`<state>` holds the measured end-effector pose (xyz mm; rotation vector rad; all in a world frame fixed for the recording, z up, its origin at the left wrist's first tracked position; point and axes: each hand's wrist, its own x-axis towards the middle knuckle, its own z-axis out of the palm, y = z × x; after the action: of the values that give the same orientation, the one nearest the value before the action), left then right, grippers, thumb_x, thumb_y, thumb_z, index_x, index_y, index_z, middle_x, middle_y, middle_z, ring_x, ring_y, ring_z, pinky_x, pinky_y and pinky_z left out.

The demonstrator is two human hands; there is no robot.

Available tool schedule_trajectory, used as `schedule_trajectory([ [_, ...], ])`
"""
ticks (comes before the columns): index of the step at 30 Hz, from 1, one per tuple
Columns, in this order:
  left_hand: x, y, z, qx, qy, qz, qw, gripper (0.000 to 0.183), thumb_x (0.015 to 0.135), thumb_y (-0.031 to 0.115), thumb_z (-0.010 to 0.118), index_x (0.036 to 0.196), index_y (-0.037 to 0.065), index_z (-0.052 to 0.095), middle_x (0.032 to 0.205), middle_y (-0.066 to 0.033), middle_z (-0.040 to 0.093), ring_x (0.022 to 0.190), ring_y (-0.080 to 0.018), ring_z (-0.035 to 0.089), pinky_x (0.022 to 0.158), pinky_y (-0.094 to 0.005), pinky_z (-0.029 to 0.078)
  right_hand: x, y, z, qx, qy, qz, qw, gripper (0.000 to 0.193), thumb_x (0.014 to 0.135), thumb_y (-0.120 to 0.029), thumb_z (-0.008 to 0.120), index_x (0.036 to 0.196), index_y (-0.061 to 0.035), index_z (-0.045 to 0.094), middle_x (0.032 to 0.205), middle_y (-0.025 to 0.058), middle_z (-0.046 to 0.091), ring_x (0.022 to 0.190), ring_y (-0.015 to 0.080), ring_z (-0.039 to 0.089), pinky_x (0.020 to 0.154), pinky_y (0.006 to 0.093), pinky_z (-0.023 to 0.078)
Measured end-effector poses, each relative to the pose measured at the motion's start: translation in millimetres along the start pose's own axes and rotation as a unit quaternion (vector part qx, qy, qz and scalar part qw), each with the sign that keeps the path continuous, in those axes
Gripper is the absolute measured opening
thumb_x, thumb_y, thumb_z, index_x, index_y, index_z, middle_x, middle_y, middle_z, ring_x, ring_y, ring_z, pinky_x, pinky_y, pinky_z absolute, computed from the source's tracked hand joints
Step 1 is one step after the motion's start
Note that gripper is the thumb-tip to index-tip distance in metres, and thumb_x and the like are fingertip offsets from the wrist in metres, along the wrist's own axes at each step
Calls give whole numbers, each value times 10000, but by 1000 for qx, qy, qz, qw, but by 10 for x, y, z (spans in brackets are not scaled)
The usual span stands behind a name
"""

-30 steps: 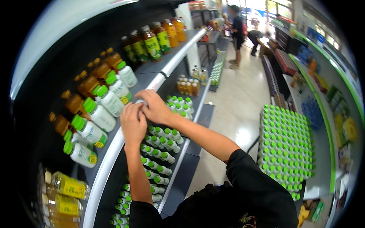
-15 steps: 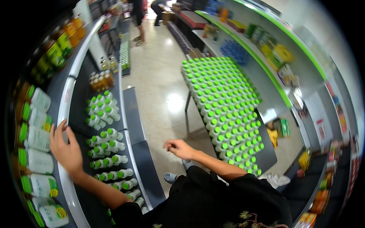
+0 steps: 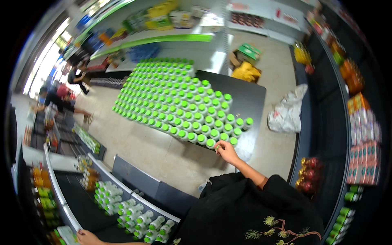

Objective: The person repeatedly picks up white bottles with green caps from a table and places them onto a refrigerated shelf. They handle the bottles one at a time, arranging them in rows among other beverages.

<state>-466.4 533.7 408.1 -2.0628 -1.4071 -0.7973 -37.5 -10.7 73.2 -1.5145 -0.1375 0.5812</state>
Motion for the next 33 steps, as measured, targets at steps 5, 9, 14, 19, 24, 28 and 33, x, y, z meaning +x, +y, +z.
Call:
schedule_trajectory([
  [5, 159, 218, 305, 10, -24, -38, 999, 201, 980, 138, 658, 1105, 63, 796, 1091, -124, 782, 1087, -323, 703, 974, -452, 535, -21, 715, -927, -15, 65, 25, 997, 212, 968, 1, 510, 1098, -23, 676, 802, 47, 679, 698, 126, 639, 642, 297, 539],
  [9, -261, 863, 415, -115, -49, -10, 992, 196, 969, 133, 660, 1070, 51, 808, 1073, -134, 788, 1028, -315, 729, 940, -439, 559, 89, 1092, -1633, -31, 154, 40, 987, 264, 915, 11, 545, 1147, -43, 657, 781, 64, 686, 668, 145, 642, 633, 307, 533],
  [14, -1635, 3441, 540, -417, -267, 186, 849, 201, 974, 112, 660, 1106, 38, 792, 1117, -134, 775, 1025, -283, 733, 936, -412, 568, 558, 1835, -2270, -76, 255, 64, 962, 578, 836, -57, 711, 1379, -66, 512, 785, 72, 648, 700, 193, 659, 681, 358, 554],
  [19, -3376, 5915, 121, -575, -543, 256, 556, 273, 1004, 69, 656, 1263, 27, 730, 1261, -118, 731, 1127, -221, 691, 988, -369, 544, 1194, 1942, -2427, -175, 240, 98, 950, 987, 738, -212, 889, 1585, -123, 392, 1268, 204, 582, 1172, 372, 630, 1033, 455, 528],
  [24, -4244, 6920, -226, -561, -623, 271, 473, 435, 981, 40, 646, 1415, 23, 641, 1387, -150, 682, 1105, -217, 687, 1001, -353, 536, 1170, 1248, -2430, -226, 153, 126, 954, 969, 750, -239, 919, 1588, -255, 433, 1577, 206, 374, 1433, 454, 475, 1192, 494, 456],
  [28, -4473, 7224, -436, -505, -636, 336, 478, 604, 934, 38, 653, 1530, 54, 553, 1447, -184, 616, 1054, -221, 671, 980, -349, 541, 1195, 1522, -2530, -236, 143, 99, 956, 978, 713, -294, 947, 1569, -226, 479, 1470, 226, 439, 1364, 441, 525, 1183, 472, 459],
  [33, -4734, 7276, -249, -535, -586, 409, 451, 582, 929, 6, 655, 1501, 24, 550, 1441, -214, 541, 1073, -270, 659, 952, -357, 557, 968, 1684, -2371, -236, 169, 26, 957, 928, 724, -395, 945, 1527, -214, 517, 1393, 235, 493, 1316, 453, 530, 1142, 490, 467],
])
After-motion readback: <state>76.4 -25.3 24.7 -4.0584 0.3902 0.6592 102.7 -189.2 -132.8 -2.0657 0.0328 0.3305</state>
